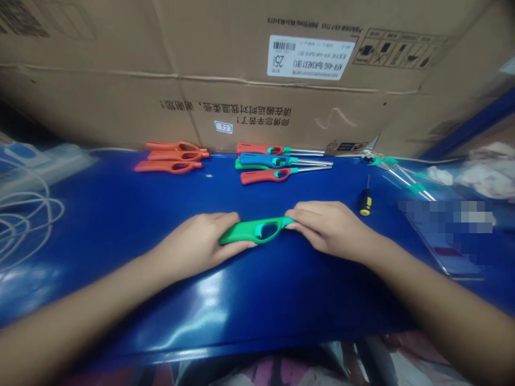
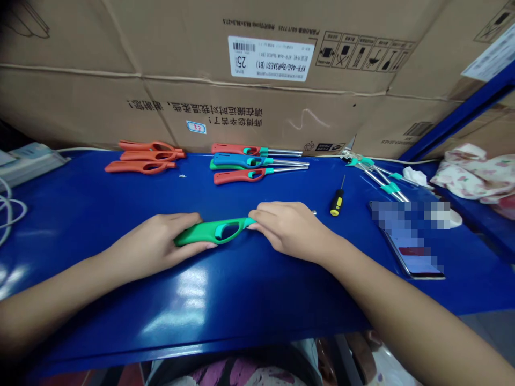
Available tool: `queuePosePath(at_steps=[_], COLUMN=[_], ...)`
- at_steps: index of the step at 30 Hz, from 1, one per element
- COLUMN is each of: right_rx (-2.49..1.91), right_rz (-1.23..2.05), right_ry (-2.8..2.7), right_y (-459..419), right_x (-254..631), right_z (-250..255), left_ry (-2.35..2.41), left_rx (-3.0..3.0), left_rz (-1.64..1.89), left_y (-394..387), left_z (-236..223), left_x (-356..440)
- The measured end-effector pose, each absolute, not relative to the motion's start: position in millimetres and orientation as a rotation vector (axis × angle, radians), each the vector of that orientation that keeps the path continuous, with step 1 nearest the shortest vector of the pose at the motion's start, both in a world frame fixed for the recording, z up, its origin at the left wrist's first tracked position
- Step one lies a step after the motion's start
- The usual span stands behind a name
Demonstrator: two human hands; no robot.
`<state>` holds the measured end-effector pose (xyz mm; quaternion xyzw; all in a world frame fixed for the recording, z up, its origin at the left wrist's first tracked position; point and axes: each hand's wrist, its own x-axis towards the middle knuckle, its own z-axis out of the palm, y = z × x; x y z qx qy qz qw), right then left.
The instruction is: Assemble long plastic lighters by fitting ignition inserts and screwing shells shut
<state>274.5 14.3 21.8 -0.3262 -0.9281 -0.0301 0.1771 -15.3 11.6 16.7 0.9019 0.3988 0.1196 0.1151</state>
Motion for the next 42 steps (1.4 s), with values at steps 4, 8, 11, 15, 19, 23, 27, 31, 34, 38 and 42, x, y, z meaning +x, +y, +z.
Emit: queuePosePath(at_steps=[4, 8, 11, 15, 19, 23, 27, 31, 34, 38, 42], right_rx=[-0.887, -0.988, -1.174, -1.357, -1.378, -1.392, -1.433, -1.488, -1.501, -1.769, -2.176], right_rz=[-0.064, 0.016, 0.149, 0.207, 0.054, 0.054, 0.066, -0.003, -0.044, -0.157, -0.172], right_ry=[-2.582, -2.629, -2.712, -2.786, -2.806, -2.806, -2.802, -2.815, -2.811, -2.702, -2.468], right_y=[9.1, 8.6, 11.5, 14.6, 15.2, 15.3, 15.5, 15.8, 16.3, 17.6, 23.2], right_x=[275.1, 272.5, 268.7, 269.7, 277.1, 279.6, 279.2, 281.6, 284.2, 295.4, 329.4], right_z=[24.1, 28.2, 30.6, 37.0, 43.1, 44.2, 43.1, 45.3, 52.2, 62.6, 61.2], left_ry=[1.121, 1.116, 1.158, 1.149, 1.128, 1.094, 1.077, 1.082, 1.122, 1.116, 1.093], left_rx=[2.719, 2.745, 2.695, 2.562, 2.549, 2.566, 2.578, 2.578, 2.563, 2.562, 2.605], left_rz=[0.478, 0.453, 0.363, 0.383, 0.482, 0.547, 0.591, 0.688, 0.738, 0.815, 0.887], left_y=[3.2, 3.2, 9.2, 16.4, 20.5, 22.0, 22.1, 22.2, 21.4, 21.0, 23.8], left_z=[8.4, 5.7, 7.1, 9.3, 10.2, 10.3, 10.1, 12.0, 16.3, 20.6, 16.7], left_x=[-14.2, -13.1, -13.3, -15.0, -16.3, -17.6, -18.0, -17.9, -18.2, -17.6, -16.9])
